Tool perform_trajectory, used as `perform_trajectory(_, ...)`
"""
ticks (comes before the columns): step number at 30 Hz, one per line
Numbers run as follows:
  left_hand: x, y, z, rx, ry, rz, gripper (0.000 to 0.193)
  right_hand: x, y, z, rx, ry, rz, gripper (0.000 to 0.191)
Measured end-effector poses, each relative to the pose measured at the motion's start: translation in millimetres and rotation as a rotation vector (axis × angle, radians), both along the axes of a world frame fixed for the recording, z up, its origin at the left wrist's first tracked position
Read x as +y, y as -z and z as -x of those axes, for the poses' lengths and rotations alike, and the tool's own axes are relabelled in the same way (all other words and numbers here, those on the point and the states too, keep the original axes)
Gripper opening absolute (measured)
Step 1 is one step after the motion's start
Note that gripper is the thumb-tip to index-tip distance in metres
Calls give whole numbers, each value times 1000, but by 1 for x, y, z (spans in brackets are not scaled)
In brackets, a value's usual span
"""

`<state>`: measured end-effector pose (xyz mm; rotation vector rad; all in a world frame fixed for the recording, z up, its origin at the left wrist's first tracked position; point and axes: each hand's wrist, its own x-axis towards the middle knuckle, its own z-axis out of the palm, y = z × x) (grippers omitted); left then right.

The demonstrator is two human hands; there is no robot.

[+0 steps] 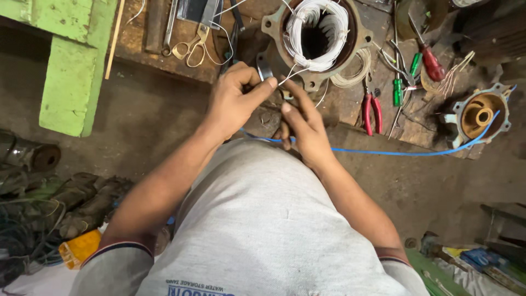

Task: The person sits at a workbench and strips insulation from the ends of blue and white electrical wires by hand and with pliers. They then use a file on a small metal piece, apply tape, and work on the wiring of a motor housing containing a wound coil.

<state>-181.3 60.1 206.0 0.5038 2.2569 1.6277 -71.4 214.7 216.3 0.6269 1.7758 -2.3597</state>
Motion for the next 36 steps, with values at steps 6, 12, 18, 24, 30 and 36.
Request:
perform_trajectory(6, -10, -5, 4, 412, 113, 98, 27, -1, 14, 11, 318, -171, -1110, 24)
perform_trajectory(12, -18, -17, 6, 386, 66, 41, 15, 43, -8, 13, 13, -28, -212, 29)
perform_trajectory(18, -9, -15, -1, 332, 30, 66, 24, 37, -21, 26, 46, -92, 132, 40)
perform_trajectory(24, 11, 4, -12, 219, -25, 59, 31, 4, -4, -4, 3, -34, -220, 35)
perform_trajectory(30, -5, -2, -4, 293, 134, 94, 20, 11, 7, 1, 307, -135, -991, 20)
perform_trajectory(36, -16, -17, -6, 489, 176, -30, 15, 57, -20, 31, -40, -71, 366, 37)
